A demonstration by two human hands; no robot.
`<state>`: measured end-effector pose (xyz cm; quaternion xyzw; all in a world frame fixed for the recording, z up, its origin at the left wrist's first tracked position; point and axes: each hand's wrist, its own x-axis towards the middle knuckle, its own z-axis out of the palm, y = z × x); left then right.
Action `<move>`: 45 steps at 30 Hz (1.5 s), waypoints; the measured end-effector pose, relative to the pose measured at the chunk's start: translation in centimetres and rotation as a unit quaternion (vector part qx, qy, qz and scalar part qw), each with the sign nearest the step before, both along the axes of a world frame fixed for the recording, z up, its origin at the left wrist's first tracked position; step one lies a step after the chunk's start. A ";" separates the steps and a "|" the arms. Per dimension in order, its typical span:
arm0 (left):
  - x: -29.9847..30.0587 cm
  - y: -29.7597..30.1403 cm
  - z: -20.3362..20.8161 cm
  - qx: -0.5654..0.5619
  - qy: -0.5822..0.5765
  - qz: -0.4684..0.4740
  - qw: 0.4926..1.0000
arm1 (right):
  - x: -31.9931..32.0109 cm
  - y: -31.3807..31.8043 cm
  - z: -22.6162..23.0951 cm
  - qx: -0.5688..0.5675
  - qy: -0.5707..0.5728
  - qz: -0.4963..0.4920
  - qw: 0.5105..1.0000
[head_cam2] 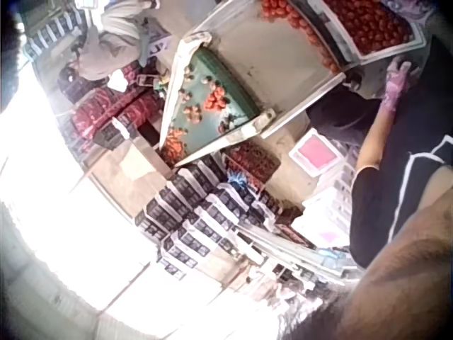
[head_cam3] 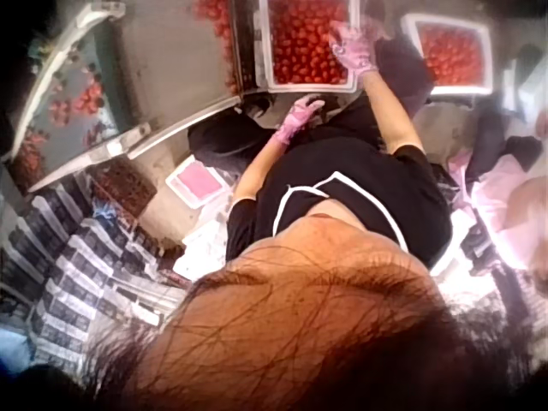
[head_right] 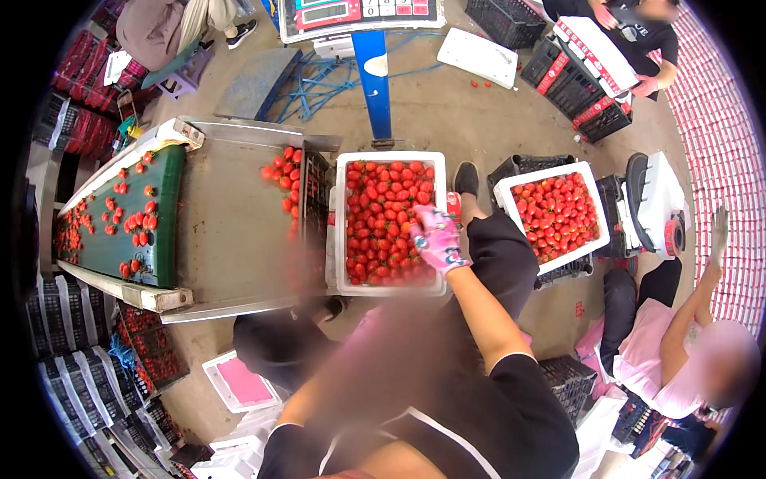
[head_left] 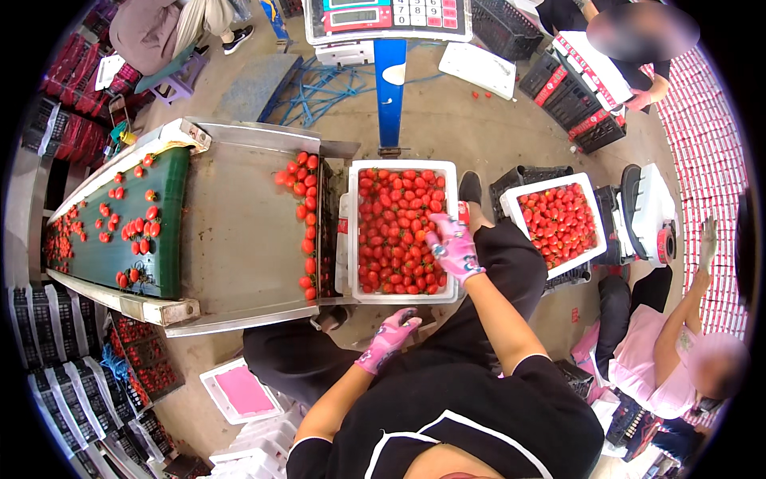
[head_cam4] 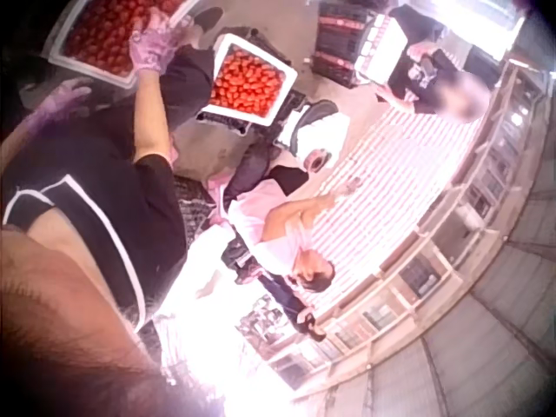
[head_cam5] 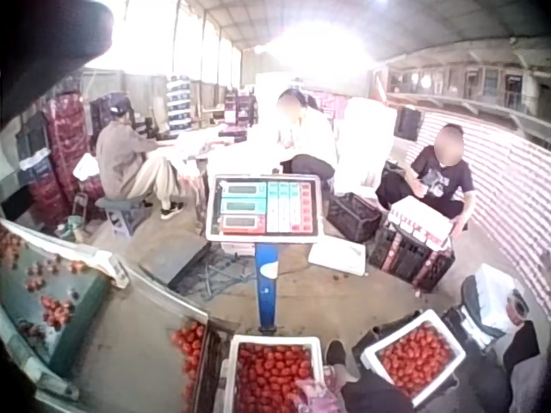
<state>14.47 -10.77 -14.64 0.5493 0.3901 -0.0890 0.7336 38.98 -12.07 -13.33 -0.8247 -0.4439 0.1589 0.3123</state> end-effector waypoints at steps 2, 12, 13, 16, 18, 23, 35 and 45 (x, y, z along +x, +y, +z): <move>0.4 0.4 0.8 0.052 0.037 -0.063 0.996 | -1.6 1.3 0.0 0.003 -0.033 0.092 0.995; 0.1 1.2 4.0 0.058 0.078 -0.073 0.993 | -1.7 3.1 -3.3 0.003 -0.137 0.093 0.986; -0.1 1.2 4.0 0.041 0.082 -0.061 0.994 | -1.9 2.7 -3.6 -0.008 -0.134 0.091 0.987; -1.7 0.5 0.9 0.107 0.058 -0.074 0.990 | -2.5 2.8 -2.9 -0.026 -0.117 0.109 0.987; -1.0 0.9 2.1 0.111 0.057 -0.097 0.988 | -2.2 2.5 -3.8 -0.024 -0.125 0.127 0.984; -1.4 1.0 1.4 0.153 0.027 -0.077 0.985 | -0.7 3.0 -3.9 0.049 -0.010 0.055 0.997; -3.5 0.7 1.9 0.142 0.037 -0.084 0.986 | 1.4 4.6 -0.6 0.064 0.465 -0.120 0.875; -3.7 0.9 -0.9 0.117 0.040 -0.079 0.989 | -9.8 11.3 9.1 0.165 0.715 0.121 0.668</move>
